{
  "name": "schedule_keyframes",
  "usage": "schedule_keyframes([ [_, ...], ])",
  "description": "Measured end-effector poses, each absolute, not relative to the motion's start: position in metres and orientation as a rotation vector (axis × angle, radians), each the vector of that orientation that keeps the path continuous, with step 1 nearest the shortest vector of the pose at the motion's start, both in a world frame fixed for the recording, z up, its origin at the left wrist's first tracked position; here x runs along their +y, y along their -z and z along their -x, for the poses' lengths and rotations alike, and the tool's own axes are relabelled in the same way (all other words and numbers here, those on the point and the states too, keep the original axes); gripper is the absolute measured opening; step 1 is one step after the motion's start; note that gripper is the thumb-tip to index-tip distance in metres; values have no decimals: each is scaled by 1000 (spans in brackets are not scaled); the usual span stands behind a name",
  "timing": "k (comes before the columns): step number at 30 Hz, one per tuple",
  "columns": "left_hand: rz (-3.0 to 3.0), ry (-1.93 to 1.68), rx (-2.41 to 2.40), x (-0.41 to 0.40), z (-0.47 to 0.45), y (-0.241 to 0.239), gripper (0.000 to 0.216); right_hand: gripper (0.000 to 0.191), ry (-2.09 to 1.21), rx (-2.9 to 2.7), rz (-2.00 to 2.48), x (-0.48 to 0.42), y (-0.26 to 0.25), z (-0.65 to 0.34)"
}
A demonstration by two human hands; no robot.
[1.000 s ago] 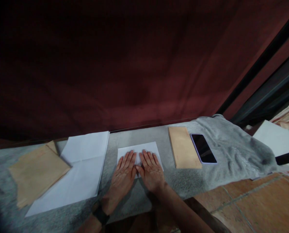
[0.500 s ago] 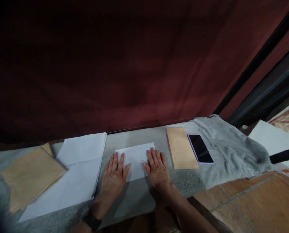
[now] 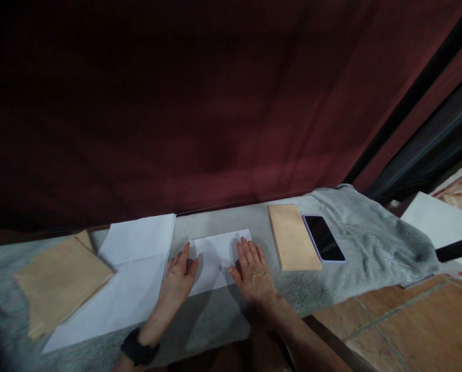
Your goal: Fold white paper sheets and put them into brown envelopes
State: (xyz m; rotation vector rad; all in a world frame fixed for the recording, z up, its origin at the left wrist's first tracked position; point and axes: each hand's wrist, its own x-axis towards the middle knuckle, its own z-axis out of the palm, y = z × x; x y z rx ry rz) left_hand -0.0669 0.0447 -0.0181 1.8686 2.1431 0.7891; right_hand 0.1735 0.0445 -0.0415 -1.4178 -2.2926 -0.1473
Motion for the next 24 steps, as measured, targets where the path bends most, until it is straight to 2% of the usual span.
schedule_keyframes([
  [6,-1242,-1167,1907,58,78,21,56,73,-23,-2478,1240,27,33,-157],
  [10,-900,-1216,1713,56,81,2,63,75,-54,-2487,1262,28,32,-158],
  [14,-800,-1241,1609,53,77,-14,73,80,-85,-2503,1256,29,30,-157],
  [17,-732,-1270,1522,54,73,-19,73,84,-116,-2516,1245,27,27,-153],
  [21,-605,-1289,1304,59,68,-27,59,69,-163,-2464,1299,26,16,-146],
  [24,-519,-1305,1164,62,66,-32,44,54,-341,-2292,1328,32,2,-146],
])
